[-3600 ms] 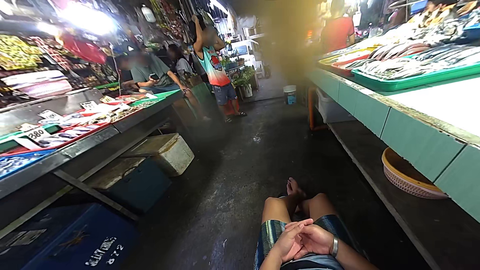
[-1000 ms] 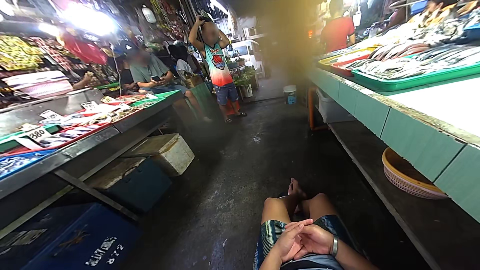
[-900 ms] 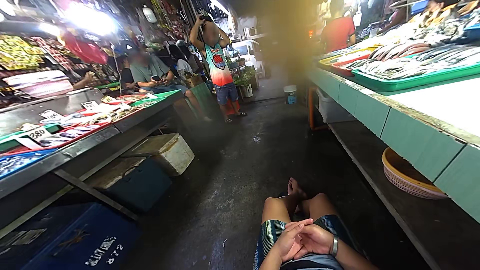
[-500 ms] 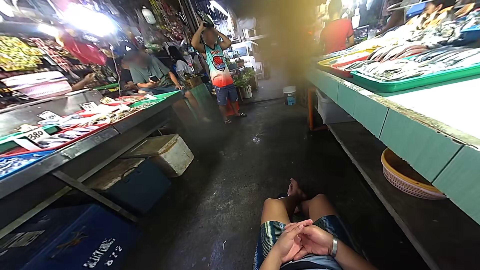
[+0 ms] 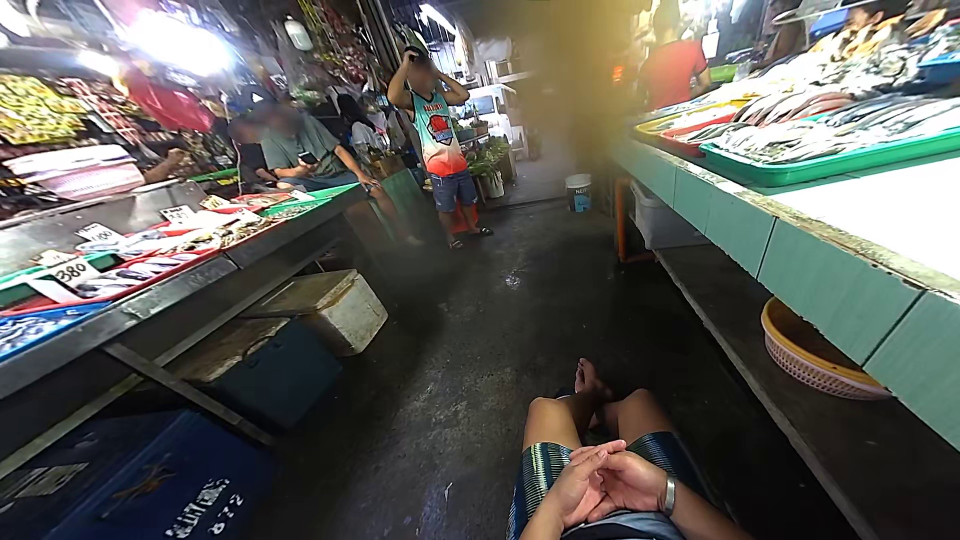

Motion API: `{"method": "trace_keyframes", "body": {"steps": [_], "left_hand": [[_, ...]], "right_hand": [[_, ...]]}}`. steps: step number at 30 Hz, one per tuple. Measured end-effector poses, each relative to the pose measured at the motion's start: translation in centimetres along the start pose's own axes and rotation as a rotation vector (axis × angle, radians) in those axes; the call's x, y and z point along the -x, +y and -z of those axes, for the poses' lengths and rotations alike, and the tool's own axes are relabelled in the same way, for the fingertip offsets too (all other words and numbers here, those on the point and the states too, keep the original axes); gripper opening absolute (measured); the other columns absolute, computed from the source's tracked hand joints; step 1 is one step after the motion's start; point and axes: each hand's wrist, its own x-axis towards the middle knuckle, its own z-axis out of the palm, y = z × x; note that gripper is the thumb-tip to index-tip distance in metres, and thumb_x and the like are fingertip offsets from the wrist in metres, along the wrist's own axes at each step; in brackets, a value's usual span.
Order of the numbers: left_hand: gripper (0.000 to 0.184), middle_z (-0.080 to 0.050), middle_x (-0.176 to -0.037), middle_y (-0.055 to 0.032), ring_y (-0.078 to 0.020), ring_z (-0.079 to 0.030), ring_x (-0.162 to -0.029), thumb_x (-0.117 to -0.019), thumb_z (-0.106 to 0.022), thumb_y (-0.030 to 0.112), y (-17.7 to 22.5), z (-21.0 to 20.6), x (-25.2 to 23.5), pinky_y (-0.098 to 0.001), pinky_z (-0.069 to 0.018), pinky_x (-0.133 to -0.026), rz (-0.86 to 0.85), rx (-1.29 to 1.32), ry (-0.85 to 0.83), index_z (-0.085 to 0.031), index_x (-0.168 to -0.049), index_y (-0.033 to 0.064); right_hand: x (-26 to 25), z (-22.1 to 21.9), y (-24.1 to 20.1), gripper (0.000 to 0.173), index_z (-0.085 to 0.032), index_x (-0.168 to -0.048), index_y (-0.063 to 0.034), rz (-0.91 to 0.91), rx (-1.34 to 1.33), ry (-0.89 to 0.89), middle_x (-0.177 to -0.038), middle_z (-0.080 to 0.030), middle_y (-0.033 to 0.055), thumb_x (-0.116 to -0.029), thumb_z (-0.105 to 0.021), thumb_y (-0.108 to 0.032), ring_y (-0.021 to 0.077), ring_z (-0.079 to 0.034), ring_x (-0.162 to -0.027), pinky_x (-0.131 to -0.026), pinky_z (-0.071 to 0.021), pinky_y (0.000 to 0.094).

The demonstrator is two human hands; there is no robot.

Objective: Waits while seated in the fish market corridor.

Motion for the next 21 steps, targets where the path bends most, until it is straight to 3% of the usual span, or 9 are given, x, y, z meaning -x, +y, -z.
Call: {"method": "trace_keyframes", "body": {"steps": [21], "left_hand": [[0.048,-0.068,-0.128,-0.018,-0.0279,-0.065,-0.121,-0.1118,-0.033,0.03,-0.02,0.13,0.12,-0.0489,-0.0511,-0.106,0.005,0.005,0.017,-0.056,-0.145,0.005]], "right_hand": [[-0.17,0.08,0.04,0.046,-0.057,-0.139,-0.0113,-0.011,0.003,-0.003,-0.118,-0.07,0.0217,-0.1091,-0.039,-0.041,0.0376,-0.07,-0.109,-0.096,-0.0561,0.0588]]}}
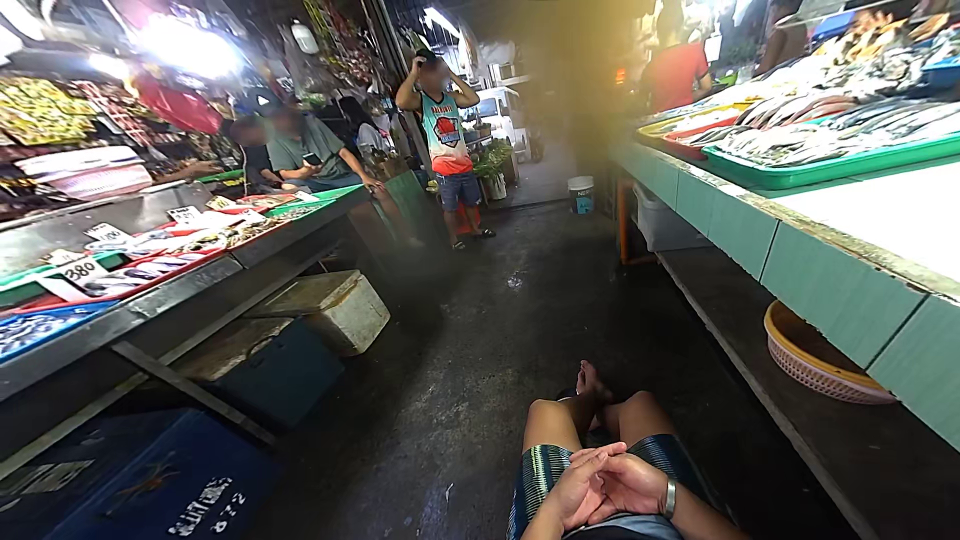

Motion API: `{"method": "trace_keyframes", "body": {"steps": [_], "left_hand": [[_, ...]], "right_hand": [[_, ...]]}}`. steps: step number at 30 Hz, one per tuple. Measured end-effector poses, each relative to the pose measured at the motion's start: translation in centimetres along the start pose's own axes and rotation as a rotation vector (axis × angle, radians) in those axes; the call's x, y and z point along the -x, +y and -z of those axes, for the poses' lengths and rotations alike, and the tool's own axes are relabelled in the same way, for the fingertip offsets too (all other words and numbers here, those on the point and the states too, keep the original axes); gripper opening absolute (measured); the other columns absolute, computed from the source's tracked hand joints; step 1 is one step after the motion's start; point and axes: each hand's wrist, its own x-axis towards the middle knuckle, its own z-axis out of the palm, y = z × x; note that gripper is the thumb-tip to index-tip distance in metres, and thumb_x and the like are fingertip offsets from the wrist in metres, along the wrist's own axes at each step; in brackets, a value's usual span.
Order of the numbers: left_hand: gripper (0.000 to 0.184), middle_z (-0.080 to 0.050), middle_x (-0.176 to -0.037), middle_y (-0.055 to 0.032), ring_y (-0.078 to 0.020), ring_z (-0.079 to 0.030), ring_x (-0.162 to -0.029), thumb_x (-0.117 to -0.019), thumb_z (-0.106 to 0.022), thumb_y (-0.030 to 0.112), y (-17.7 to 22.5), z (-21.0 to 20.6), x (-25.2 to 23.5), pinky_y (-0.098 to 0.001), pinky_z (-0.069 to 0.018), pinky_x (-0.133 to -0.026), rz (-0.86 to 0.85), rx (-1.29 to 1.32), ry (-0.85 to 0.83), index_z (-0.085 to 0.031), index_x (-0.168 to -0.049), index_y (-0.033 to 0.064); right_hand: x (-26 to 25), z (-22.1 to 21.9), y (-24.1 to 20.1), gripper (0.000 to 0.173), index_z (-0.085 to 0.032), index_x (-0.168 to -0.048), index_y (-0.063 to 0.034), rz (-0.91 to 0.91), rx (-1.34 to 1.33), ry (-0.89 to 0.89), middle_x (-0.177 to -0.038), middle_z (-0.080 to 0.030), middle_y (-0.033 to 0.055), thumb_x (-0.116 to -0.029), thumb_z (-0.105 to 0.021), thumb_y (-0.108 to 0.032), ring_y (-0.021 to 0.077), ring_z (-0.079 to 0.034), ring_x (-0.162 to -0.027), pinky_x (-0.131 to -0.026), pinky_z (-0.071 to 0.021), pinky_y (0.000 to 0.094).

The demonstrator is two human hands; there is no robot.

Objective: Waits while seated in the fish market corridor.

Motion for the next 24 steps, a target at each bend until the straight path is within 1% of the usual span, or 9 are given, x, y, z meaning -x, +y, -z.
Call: {"method": "trace_keyframes", "body": {"steps": [4,6,11,14,18,20,24], "left_hand": [[0.048,-0.068,-0.128,-0.0181,-0.0284,-0.065,-0.121,-0.1114,-0.034,0.031,-0.07,-0.03,-0.13,-0.0495,-0.0514,-0.105,0.0,0.002,-0.011,-0.056,-0.145,0.0052],[0.048,-0.068,-0.13,-0.0179,-0.0283,-0.064,-0.123,-0.1117,-0.034,0.032,-0.07,-0.03,-0.23,-0.0496,-0.0507,-0.106,0.001,0.004,-0.025,-0.056,-0.146,0.0056],[0.048,-0.067,-0.131,-0.0173,-0.0273,-0.064,-0.122,-0.1116,-0.033,0.031,0.03,-0.21,-0.17,-0.0484,-0.0516,-0.105,0.0,-0.008,-0.016,-0.055,-0.146,0.0055],[0.048,-0.067,-0.131,-0.0171,-0.0272,-0.064,-0.122,-0.1117,-0.033,0.031,0.07,-0.03,-0.04,-0.0485,-0.0515,-0.106,0.003,0.0,-0.012,-0.055,-0.146,0.0055],[0.048,-0.068,-0.129,-0.0173,-0.0274,-0.064,-0.122,-0.1114,-0.035,0.033,0.04,-0.02,0.0,-0.0488,-0.0512,-0.106,0.004,0.014,-0.017,-0.055,-0.146,0.0057],[0.048,-0.068,-0.129,-0.0173,-0.0273,-0.065,-0.122,-0.1116,-0.034,0.032,0.08,-0.08,-0.13,-0.0489,-0.0513,-0.106,0.0,0.008,-0.025,-0.056,-0.145,0.0055],[0.047,-0.068,-0.129,-0.0181,-0.0281,-0.065,-0.122,-0.1119,-0.033,0.03,0.07,-0.06,-0.34,-0.0493,-0.0514,-0.106,0.009,0.005,-0.025,-0.056,-0.146,0.0063]], "right_hand": [[0.19,0.01,-0.06,0.047,-0.058,-0.138,-0.0104,0.001,0.005,-0.008,-0.118,-0.07,0.0215,-0.1094,-0.039,-0.042,0.0371,-0.07,-0.109,-0.096,-0.0562,0.0583],[0.23,0.05,-0.06,0.047,-0.059,-0.135,-0.0092,0.005,0.009,-0.001,-0.116,-0.071,0.0215,-0.1091,-0.039,-0.042,0.0369,-0.07,-0.108,-0.095,-0.0566,0.0581],[0.23,-0.14,-0.06,0.045,-0.058,-0.138,-0.011,0.012,0.0,0.009,-0.117,-0.07,0.0215,-0.1082,-0.043,-0.041,0.0374,-0.07,-0.108,-0.095,-0.0566,0.0588],[0.06,-0.21,-0.07,0.045,-0.06,-0.135,-0.0106,0.008,0.002,0.006,-0.116,-0.071,0.0204,-0.1081,-0.043,-0.042,0.0359,-0.07,-0.106,-0.094,-0.0571,0.0581],[0.04,-0.2,-0.06,0.046,-0.06,-0.134,-0.01,0.003,0.002,0.001,-0.116,-0.071,0.0202,-0.1081,-0.042,-0.043,0.0356,-0.07,-0.107,-0.095,-0.0569,0.0575],[0.17,-0.15,-0.12,0.045,-0.059,-0.136,-0.0104,0.003,-0.002,-0.002,-0.117,-0.07,0.0205,-0.1084,-0.042,-0.042,0.0359,-0.07,-0.108,-0.095,-0.0566,0.0579],[0.53,-0.63,-0.41,0.045,-0.059,-0.134,-0.0095,0.007,-0.015,0.019,-0.116,-0.071,0.0208,-0.1071,-0.045,-0.042,0.0361,-0.07,-0.108,-0.094,-0.057,0.0577]]}}
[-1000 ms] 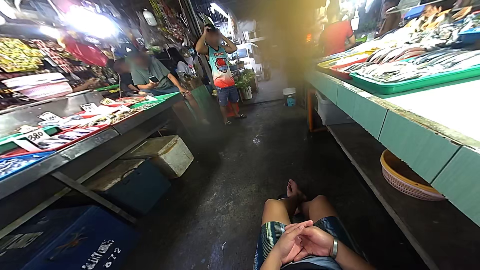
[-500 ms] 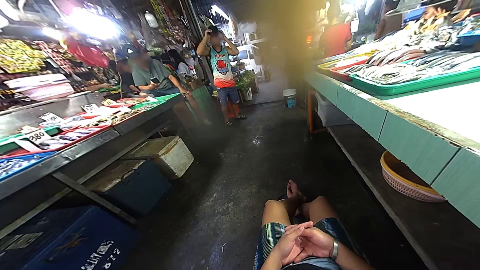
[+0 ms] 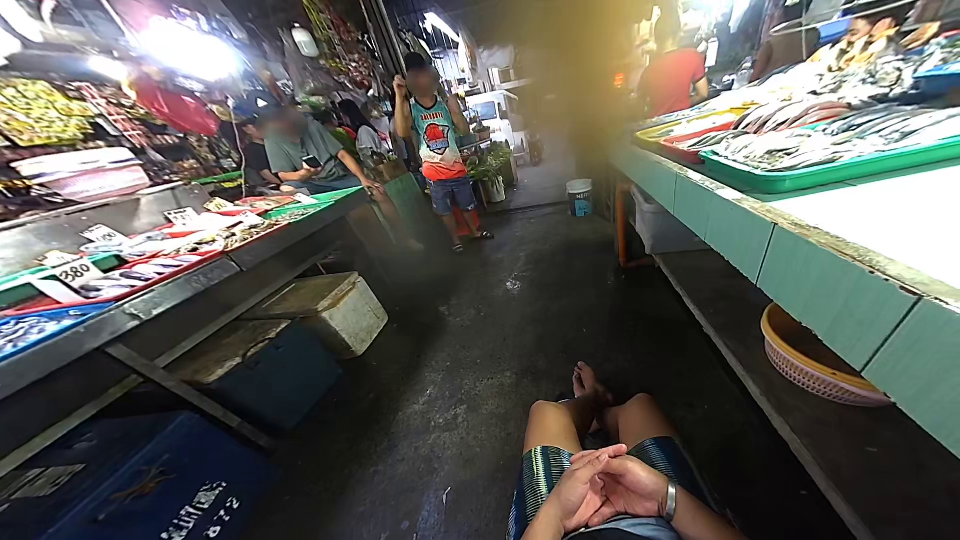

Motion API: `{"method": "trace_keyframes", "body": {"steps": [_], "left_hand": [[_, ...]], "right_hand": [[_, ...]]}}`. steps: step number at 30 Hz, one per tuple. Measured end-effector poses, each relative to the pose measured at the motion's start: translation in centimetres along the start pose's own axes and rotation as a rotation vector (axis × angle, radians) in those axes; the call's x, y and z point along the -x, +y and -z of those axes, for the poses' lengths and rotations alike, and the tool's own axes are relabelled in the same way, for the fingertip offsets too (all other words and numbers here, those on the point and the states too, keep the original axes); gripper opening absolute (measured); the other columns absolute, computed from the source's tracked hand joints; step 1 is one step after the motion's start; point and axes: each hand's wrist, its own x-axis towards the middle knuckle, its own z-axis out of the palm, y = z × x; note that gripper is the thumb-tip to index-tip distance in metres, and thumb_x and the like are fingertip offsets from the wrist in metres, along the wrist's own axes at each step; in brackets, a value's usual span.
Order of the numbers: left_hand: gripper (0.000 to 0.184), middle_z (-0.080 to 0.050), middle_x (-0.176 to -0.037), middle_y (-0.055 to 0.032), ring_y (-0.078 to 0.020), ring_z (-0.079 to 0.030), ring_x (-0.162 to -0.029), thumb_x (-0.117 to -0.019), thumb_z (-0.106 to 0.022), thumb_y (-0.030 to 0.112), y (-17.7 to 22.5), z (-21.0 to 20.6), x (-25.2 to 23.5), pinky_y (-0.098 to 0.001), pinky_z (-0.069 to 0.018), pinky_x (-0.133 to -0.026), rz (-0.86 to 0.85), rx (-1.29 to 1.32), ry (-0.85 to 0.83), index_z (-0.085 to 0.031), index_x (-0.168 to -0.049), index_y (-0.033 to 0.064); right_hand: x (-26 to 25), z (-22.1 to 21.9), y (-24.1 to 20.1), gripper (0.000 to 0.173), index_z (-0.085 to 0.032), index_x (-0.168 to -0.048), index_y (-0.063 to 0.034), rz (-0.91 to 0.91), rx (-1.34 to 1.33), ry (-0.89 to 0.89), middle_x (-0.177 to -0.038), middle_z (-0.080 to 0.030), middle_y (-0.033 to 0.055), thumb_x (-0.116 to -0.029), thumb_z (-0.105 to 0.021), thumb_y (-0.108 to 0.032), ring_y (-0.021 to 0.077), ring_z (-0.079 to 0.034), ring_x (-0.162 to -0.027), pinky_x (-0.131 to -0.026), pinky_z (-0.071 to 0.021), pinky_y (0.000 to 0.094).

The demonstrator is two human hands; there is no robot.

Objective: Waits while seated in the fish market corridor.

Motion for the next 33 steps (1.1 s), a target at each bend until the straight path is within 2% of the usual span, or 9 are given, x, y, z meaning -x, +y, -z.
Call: {"method": "trace_keyframes", "body": {"steps": [3,6,10,20,26,33], "left_hand": [[0.048,-0.067,-0.131,-0.0172,-0.0273,-0.064,-0.123,-0.1118,-0.032,0.031,0.0,-0.1,0.2,-0.0486,-0.051,-0.106,0.001,0.004,0.006,-0.055,-0.146,0.0056],[0.048,-0.068,-0.129,-0.0174,-0.0275,-0.065,-0.121,-0.1119,-0.033,0.031,0.0,-0.1,0.2,-0.0487,-0.0518,-0.105,-0.006,0.013,0.014,-0.057,-0.145,0.0051],[0.048,-0.068,-0.129,-0.0176,-0.0278,-0.064,-0.122,-0.1117,-0.033,0.031,-0.2,0.1,0.2,-0.0487,-0.0513,-0.105,-0.004,0.019,0.006,-0.056,-0.145,0.0057],[0.048,-0.068,-0.129,-0.0166,-0.0269,-0.064,-0.121,-0.1117,-0.032,0.032,0.0,-0.1,0.2,-0.0484,-0.0513,-0.105,-0.007,-0.031,0.016,-0.055,-0.146,0.0067],[0.049,-0.066,-0.132,-0.0183,-0.0289,-0.063,-0.124,-0.1117,-0.034,0.033,-0.3,0.3,0.2,-0.0496,-0.05,-0.107,0.0,-0.011,0.008,-0.055,-0.147,0.0074],[0.048,-0.067,-0.13,-0.0181,-0.0283,-0.064,-0.123,-0.1116,-0.033,0.032,-0.2,0.1,0.3,-0.0488,-0.0508,-0.106,-0.001,-0.005,0.012,-0.055,-0.147,0.0068]], "right_hand": [[-0.2,0.4,0.2,0.047,-0.058,-0.136,-0.0098,0.001,0.005,-0.02,-0.118,-0.07,0.0214,-0.1081,-0.042,-0.044,0.0371,-0.069,-0.109,-0.096,-0.0562,0.0586],[-0.3,0.1,0.1,0.046,-0.058,-0.136,-0.01,-0.004,-0.011,-0.008,-0.117,-0.07,0.0213,-0.1065,-0.047,-0.043,0.0368,-0.069,-0.108,-0.094,-0.0568,0.058],[-0.5,0.6,0.4,0.045,-0.058,-0.138,-0.0106,0.001,0.006,-0.027,-0.119,-0.07,0.022,-0.1084,-0.042,-0.041,0.0377,-0.069,-0.109,-0.095,-0.0561,0.0591],[-0.3,0.4,0.3,0.045,-0.056,-0.14,-0.013,0.01,0.027,-0.009,-0.118,-0.07,0.0211,-0.1084,-0.041,-0.041,0.0373,-0.07,-0.108,-0.094,-0.0568,0.0588],[-0.1,-0.2,0.1,0.044,-0.058,-0.135,-0.0098,0.005,0.009,0.025,-0.116,-0.071,0.0212,-0.1072,-0.043,-0.041,0.0367,-0.07,-0.106,-0.092,-0.0578,0.0577],[-0.3,0.1,0.2,0.044,-0.058,-0.136,-0.011,-0.002,0.003,0.006,-0.117,-0.07,0.0212,-0.1076,-0.043,-0.041,0.0369,-0.07,-0.107,-0.093,-0.0571,0.0582]]}}
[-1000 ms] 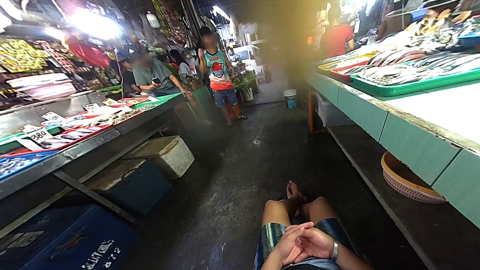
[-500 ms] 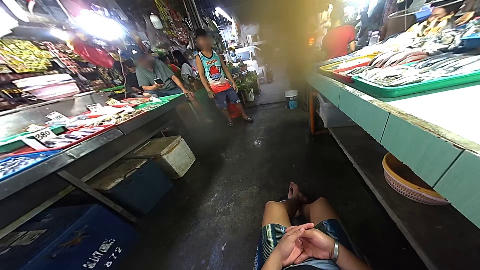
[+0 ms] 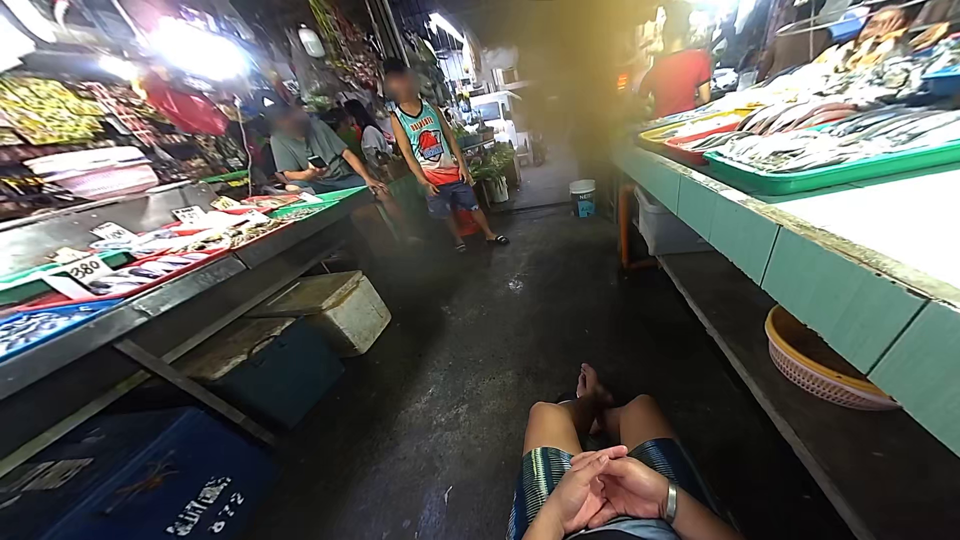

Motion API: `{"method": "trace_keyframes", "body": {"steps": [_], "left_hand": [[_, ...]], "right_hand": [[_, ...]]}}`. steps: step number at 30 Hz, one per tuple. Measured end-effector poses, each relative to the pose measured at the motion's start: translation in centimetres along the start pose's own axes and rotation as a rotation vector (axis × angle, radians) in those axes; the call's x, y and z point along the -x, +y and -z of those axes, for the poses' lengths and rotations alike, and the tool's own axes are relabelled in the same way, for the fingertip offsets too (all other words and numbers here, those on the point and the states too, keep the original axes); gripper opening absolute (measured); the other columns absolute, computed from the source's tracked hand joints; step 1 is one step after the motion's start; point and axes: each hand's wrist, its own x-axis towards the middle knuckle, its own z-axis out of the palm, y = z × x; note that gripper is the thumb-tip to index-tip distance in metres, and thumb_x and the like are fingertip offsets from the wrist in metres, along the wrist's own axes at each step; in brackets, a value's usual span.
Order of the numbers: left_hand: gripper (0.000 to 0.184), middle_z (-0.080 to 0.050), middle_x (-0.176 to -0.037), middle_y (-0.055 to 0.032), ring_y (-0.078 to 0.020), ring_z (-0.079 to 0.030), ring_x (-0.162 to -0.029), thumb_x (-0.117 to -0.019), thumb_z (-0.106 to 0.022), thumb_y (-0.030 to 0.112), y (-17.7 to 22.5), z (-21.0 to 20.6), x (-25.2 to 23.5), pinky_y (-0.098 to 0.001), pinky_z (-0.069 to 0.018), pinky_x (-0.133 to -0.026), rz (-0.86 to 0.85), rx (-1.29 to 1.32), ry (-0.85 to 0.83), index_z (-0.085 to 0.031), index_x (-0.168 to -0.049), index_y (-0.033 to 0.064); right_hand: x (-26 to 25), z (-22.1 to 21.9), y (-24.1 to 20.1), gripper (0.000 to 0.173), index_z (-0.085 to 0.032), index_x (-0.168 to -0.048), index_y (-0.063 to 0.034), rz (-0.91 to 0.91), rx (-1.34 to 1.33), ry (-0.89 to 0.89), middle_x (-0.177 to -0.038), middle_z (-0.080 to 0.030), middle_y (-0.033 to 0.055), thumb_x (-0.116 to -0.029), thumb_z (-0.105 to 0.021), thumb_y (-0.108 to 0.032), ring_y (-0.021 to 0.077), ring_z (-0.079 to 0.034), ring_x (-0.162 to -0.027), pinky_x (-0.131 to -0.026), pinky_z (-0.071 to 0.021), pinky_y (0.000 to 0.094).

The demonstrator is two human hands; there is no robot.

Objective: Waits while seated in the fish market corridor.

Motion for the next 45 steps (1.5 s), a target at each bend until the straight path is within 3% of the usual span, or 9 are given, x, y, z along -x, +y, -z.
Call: {"method": "trace_keyframes", "body": {"steps": [4,24,31,40,45], "left_hand": [[0.049,-0.067,-0.13,-0.0171,-0.0276,-0.064,-0.122,-0.1117,-0.033,0.033,0.04,-0.18,-0.04,-0.0487,-0.051,-0.106,0.003,0.005,-0.008,-0.054,-0.147,0.0066],[0.047,-0.068,-0.13,-0.0181,-0.0282,-0.064,-0.122,-0.1115,-0.033,0.03,-0.02,-0.06,-0.13,-0.0491,-0.0509,-0.106,0.005,-0.004,0.011,-0.056,-0.146,0.0062],[0.048,-0.067,-0.131,-0.0173,-0.0277,-0.064,-0.122,-0.1114,-0.034,0.031,0.06,-0.19,-0.13,-0.049,-0.0509,-0.106,0.0,0.003,0.001,-0.055,-0.146,0.0056],[0.048,-0.067,-0.131,-0.0191,-0.0294,-0.063,-0.123,-0.1116,-0.034,0.032,-0.02,0.13,-0.06,-0.05,-0.051,-0.105,0.006,0.034,-0.017,-0.055,-0.147,0.0072],[0.048,-0.069,-0.127,-0.0163,-0.0263,-0.066,-0.119,-0.1115,-0.034,0.032,0.16,-0.33,-0.14,-0.0477,-0.0532,-0.103,-0.007,0.009,0.002,-0.057,-0.145,0.006]], "right_hand": [[-0.12,0.44,0.18,0.045,-0.057,-0.138,-0.0109,0.004,0.002,-0.008,-0.118,-0.07,0.0221,-0.1093,-0.039,-0.04,0.0382,-0.069,-0.109,-0.095,-0.0563,0.0598],[0.2,0.04,0.0,0.043,-0.06,-0.134,-0.0096,0.007,-0.01,0.005,-0.115,-0.071,0.0216,-0.1078,-0.043,-0.039,0.0369,-0.07,-0.106,-0.092,-0.0576,0.0584],[-0.01,0.44,0.07,0.044,-0.057,-0.138,-0.0111,0.003,-0.001,-0.015,-0.117,-0.07,0.0217,-0.1096,-0.039,-0.039,0.0375,-0.07,-0.108,-0.094,-0.0567,0.0591],[0.09,0.1,-0.08,0.045,-0.059,-0.135,-0.0101,0.0,0.015,-0.011,-0.116,-0.071,0.0214,-0.1075,-0.041,-0.041,0.0362,-0.07,-0.106,-0.092,-0.0577,0.0568],[0.2,0.17,-0.13,0.044,-0.057,-0.138,-0.0124,0.019,0.031,-0.018,-0.116,-0.071,0.0208,-0.1073,-0.043,-0.041,0.036,-0.071,-0.106,-0.093,-0.0577,0.0567]]}}
